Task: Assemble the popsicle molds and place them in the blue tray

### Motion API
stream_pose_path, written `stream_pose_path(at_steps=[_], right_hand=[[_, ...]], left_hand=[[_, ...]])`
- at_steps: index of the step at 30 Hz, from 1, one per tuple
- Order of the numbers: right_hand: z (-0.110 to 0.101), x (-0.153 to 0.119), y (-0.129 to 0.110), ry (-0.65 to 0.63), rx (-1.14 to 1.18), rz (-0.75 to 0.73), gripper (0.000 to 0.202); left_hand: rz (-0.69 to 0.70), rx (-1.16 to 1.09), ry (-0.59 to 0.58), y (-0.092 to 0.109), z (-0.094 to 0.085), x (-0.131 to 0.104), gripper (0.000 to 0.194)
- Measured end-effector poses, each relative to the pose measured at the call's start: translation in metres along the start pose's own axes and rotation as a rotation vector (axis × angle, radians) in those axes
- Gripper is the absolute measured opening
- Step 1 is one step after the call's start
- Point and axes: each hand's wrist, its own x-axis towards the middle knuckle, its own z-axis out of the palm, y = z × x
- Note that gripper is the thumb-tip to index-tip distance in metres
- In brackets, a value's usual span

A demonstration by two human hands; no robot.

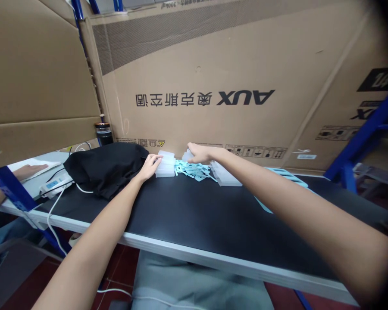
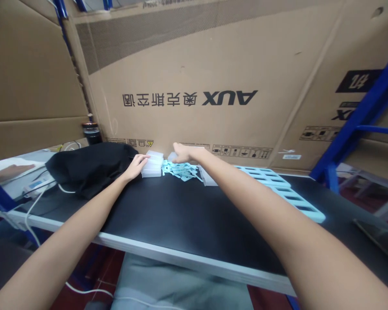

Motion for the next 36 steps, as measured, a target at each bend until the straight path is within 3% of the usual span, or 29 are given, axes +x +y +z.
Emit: stream_pose_path(at_steps=[5, 12, 19, 23, 28, 32, 36], right_hand=[[0.01, 0.0, -0.026, 0.148, 0.106, -0.261, 0.052], [0.038, 0.011, -0.054, 0.275, 0.138, -0.303, 0.041], [0.064, 0.021, -0.06, 0.411, 0.153, -0.29, 0.038], [0.063, 0.014, -0.057, 0.433, 0.176, -0.291, 0.037], [0.026, -0.032, -0.021, 0.655, 0.177, -0.253, 0.034], [0.013, -0.099, 0.044, 0.793, 0.089, 0.023, 0.035], [0.033, -0.155, 0.1, 0.633, 0.093, 0.233, 0.045]], left_hand=[[0.004, -0.02, 0.018, 0.001, -0.002, 0.001, 0.042], [-0.027, -0.175, 0.022, -0.006, -0.002, 0.003, 0.054], [-0.04, -0.191, 0.032, -0.004, -0.002, 0.002, 0.044], [-0.053, -0.164, 0.026, 0.002, -0.005, -0.001, 0.041], [-0.089, -0.131, 0.023, 0.005, -0.006, -0.004, 0.045], [-0.038, -0.052, 0.122, 0.008, -0.008, -0.006, 0.043], [0.144, 0.157, 0.29, 0.032, -0.013, -0.009, 0.038]])
